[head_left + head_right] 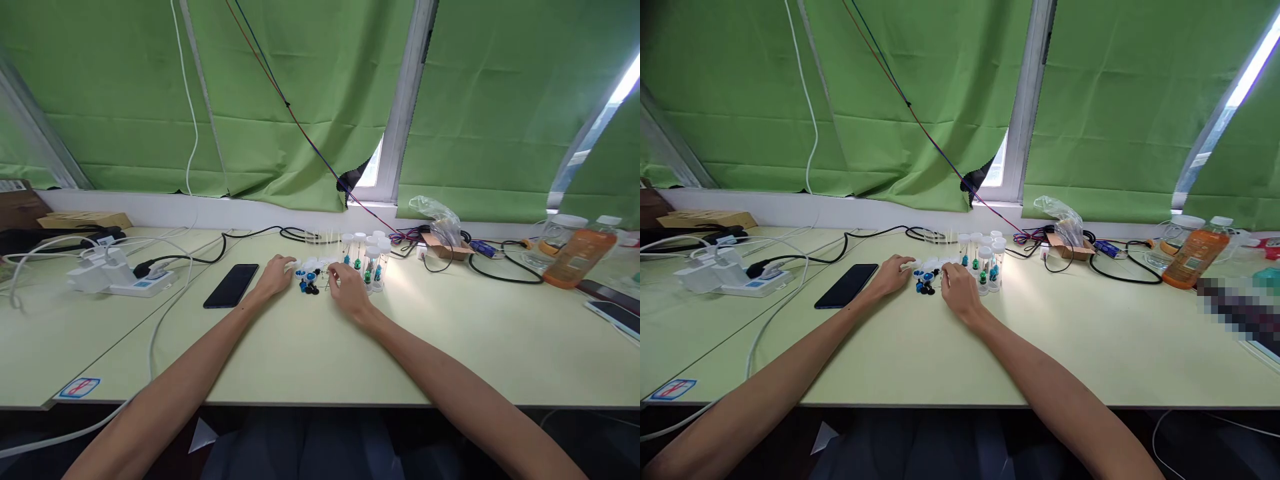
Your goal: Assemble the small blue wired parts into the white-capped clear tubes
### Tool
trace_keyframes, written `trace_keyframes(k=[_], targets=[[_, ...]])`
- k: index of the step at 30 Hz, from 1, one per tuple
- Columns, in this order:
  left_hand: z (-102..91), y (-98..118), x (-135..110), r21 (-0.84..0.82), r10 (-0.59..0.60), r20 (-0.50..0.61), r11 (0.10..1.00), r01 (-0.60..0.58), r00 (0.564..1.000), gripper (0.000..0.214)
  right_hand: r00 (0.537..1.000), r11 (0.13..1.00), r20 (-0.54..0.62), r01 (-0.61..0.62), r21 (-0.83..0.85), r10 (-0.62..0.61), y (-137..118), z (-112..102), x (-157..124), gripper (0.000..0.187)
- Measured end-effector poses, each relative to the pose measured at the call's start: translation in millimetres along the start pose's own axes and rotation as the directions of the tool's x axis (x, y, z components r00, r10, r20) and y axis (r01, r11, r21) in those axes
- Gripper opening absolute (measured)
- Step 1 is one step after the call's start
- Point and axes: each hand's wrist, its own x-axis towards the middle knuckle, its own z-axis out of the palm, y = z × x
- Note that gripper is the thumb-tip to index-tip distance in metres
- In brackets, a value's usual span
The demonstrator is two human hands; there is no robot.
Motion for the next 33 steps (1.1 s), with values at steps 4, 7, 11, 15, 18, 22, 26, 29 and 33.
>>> trace_keyframes(k=[4,7,11,15,18,22,26,29,33], targets=[[2.3,-1,1,0.082,0.061,0.052,0.995,-0.065,0.997,0.046,0.999,1.000,0.033,-0.014,-0.022,0.015,-1,-1,0,0.017],[5.6,-2,3,0.139,0.104,0.073,0.984,-0.114,0.992,0.048,0.998,0.999,0.050,-0.028,-0.035,0.030,-1,-2,0,0.017],[8.7,-2,4,0.146,0.125,0.094,0.980,-0.138,0.988,0.045,0.998,0.998,0.047,-0.036,-0.045,0.038,-2,-2,0,0.018],[6.2,1,1,0.080,0.095,0.033,0.992,-0.097,0.995,0.034,0.998,0.997,0.048,-0.029,-0.070,0.032,-1,-2,0,0.023],[2.5,4,-4,0.042,0.036,0.012,0.998,-0.037,0.999,0.028,0.996,0.994,0.083,-0.026,-0.104,0.034,0,-2,1,0.026],[-0.9,9,-7,0.021,-0.030,0.026,0.999,0.029,0.999,0.024,0.987,0.988,0.151,-0.032,-0.150,0.055,1,-2,1,0.027],[-3.4,10,-7,0.016,-0.016,0.014,1.000,0.016,1.000,0.019,0.978,0.984,0.198,-0.035,-0.174,0.070,2,-4,1,0.029],[-5.2,10,-8,0.034,-0.012,0.016,0.999,0.011,1.000,0.016,0.970,0.982,0.233,-0.025,-0.188,0.069,3,-4,2,0.032],[-4.3,11,-11,0.050,-0.055,0.028,0.997,0.054,0.998,0.022,0.955,0.972,0.281,-0.026,-0.233,0.092,5,-3,2,0.034]])
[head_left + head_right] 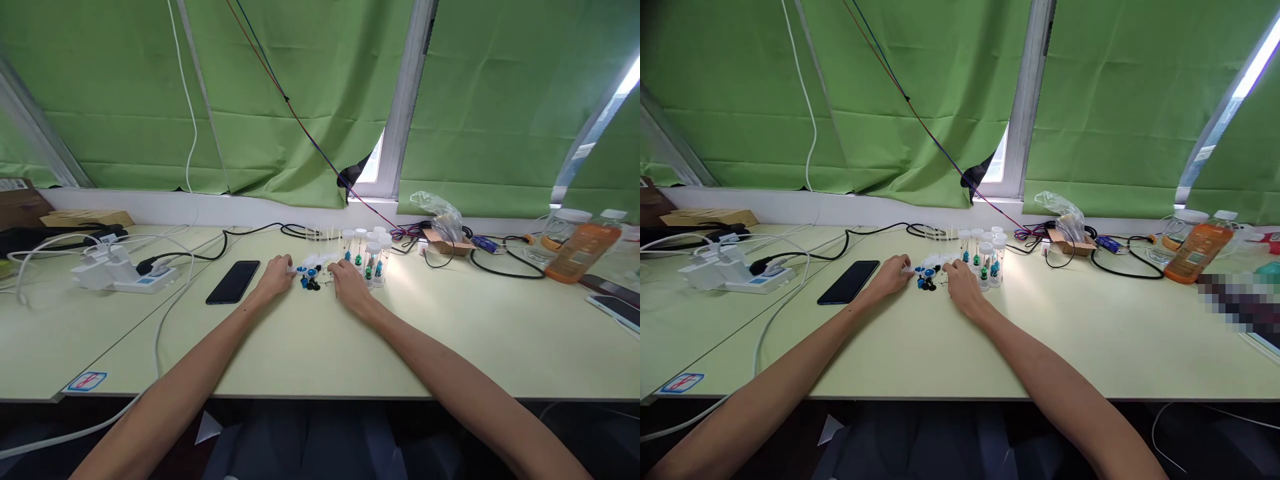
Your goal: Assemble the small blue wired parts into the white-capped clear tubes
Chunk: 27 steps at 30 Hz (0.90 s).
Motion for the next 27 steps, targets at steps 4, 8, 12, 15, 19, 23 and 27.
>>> trace_keyframes(k=[4,8,12,15,19,23,27], targets=[[4.2,1,-1,0.017,-0.037,0.013,0.999,0.036,0.999,0.027,0.999,0.999,0.044,-0.017,-0.028,0.019,1,1,1,0.036],[4.9,2,1,-0.005,-0.038,0.003,0.999,0.038,0.999,0.030,0.997,0.998,0.076,-0.001,-0.069,0.006,2,2,2,0.040],[0.3,7,3,-0.076,-0.064,-0.044,0.995,0.061,0.997,0.035,0.995,0.992,0.102,0.017,-0.126,-0.004,4,3,4,0.040],[-5.0,12,4,-0.160,-0.123,-0.053,0.981,0.114,0.991,0.039,0.995,0.986,0.101,0.023,-0.168,-0.006,4,1,4,0.039],[-11.4,19,2,-0.298,-0.201,-0.030,0.937,0.183,0.979,0.048,0.993,0.979,0.115,0.009,-0.204,0.014,1,-3,3,0.037],[-13.9,24,-2,-0.449,-0.235,-0.015,0.870,0.203,0.972,0.049,0.991,0.969,0.126,-0.005,-0.248,0.037,1,-6,3,0.035],[-15.4,31,-6,-0.536,-0.216,-0.103,0.835,0.129,0.971,0.043,0.992,0.968,0.123,-0.006,-0.250,0.038,2,-5,3,0.034]])
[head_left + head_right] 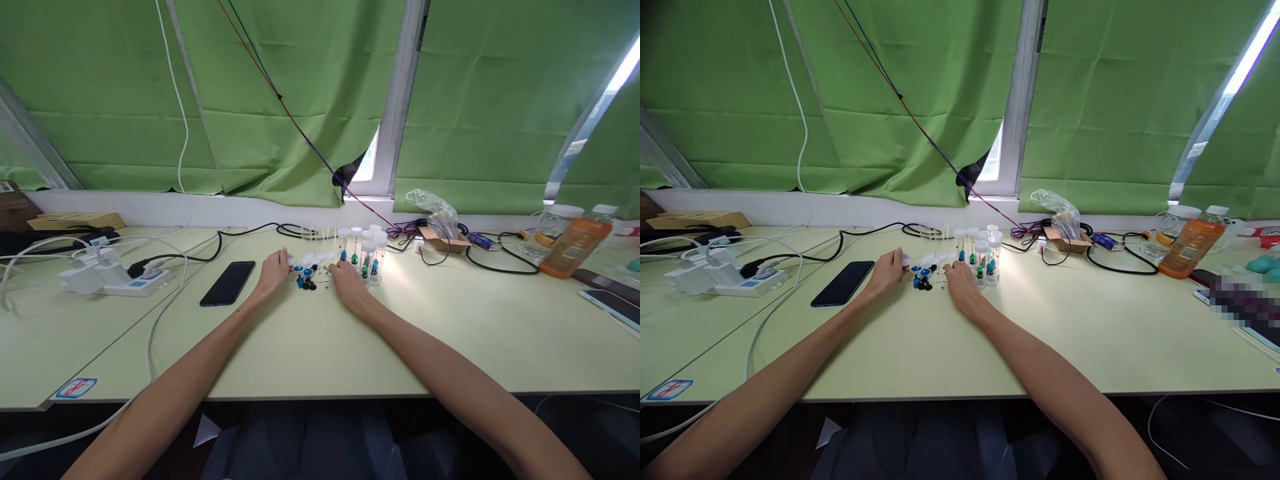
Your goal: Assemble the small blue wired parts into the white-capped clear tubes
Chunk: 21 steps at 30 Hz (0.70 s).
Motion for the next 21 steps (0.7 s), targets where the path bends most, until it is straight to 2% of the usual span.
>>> trace_keyframes(k=[3,7,9,13,16,18,21], targets=[[0.7,7,-6,-0.034,0.112,-0.081,0.993,-0.115,0.990,0.037,1.000,1.000,0.020,-0.023,0.006,0.023,1,0,0,0.034],[3.8,18,-15,-0.075,0.209,-0.102,0.973,-0.217,0.973,0.037,0.999,0.999,0.020,-0.038,0.018,0.038,1,0,0,0.035],[6.9,22,-21,-0.063,0.244,-0.073,0.966,-0.249,0.967,0.038,1.000,0.999,0.009,-0.031,0.027,0.030,2,2,0,0.033],[13.9,27,-31,-0.050,0.276,0.069,0.961,-0.273,0.959,0.036,1.000,0.999,-0.008,-0.019,0.040,0.020,3,4,0,0.031],[17.8,30,-36,-0.041,0.306,0.177,0.952,-0.303,0.936,0.038,1.000,0.999,-0.009,-0.016,0.043,0.016,2,5,-1,0.032],[19.4,30,-37,-0.038,0.329,0.209,0.944,-0.328,0.921,0.038,1.000,0.999,-0.010,-0.012,0.039,0.013,2,5,-1,0.033],[20.7,27,-37,-0.004,0.374,0.193,0.925,-0.380,0.907,0.038,1.000,1.000,-0.007,-0.012,0.027,0.012,2,6,0,0.033]])
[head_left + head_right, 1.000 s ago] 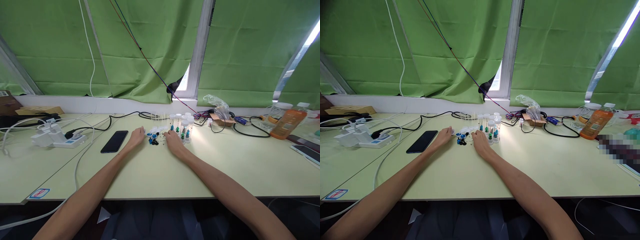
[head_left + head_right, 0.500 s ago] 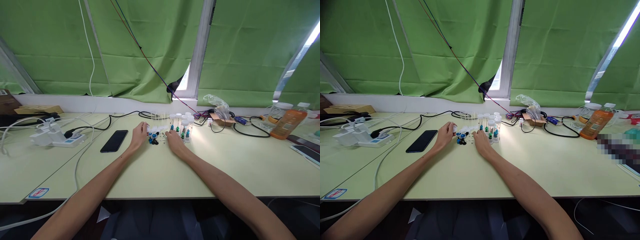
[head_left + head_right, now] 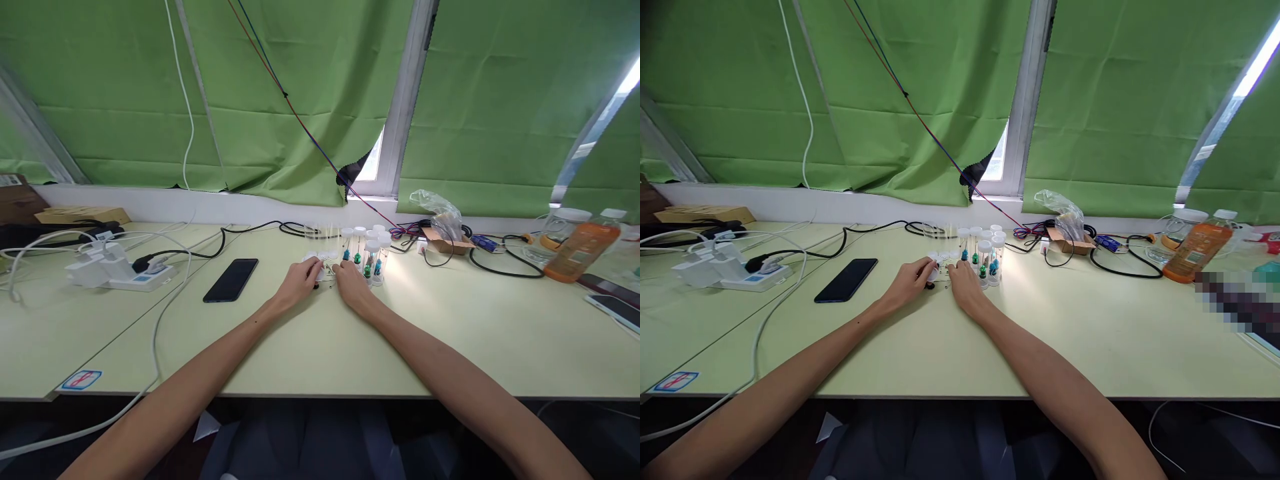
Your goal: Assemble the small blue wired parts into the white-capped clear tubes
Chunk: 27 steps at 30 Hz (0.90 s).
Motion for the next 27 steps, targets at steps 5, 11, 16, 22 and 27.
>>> trace_keyframes(k=[5,11,16,22,27], targets=[[1.7,-1,0,0.077,0.073,0.047,0.994,-0.077,0.996,0.042,1.000,1.000,0.009,0.003,-0.016,-0.003,1,2,0,0.032],[7.5,-1,-3,0.030,0.115,0.173,0.992,-0.122,0.978,0.031,1.000,1.000,0.022,0.001,-0.024,0.000,1,1,0,0.027],[11.4,-6,-5,0.050,0.120,0.233,0.990,-0.135,0.965,0.029,0.999,0.999,0.046,-0.019,-0.034,0.020,-2,-2,0,0.027],[14.0,-7,-5,0.113,0.125,0.220,0.982,-0.153,0.967,0.025,0.999,0.999,0.044,-0.013,-0.041,0.014,-2,-1,1,0.027],[5.6,-8,1,0.115,0.085,0.044,0.989,-0.089,0.995,0.025,1.000,0.998,0.024,-0.005,-0.057,0.006,0,3,1,0.033]])
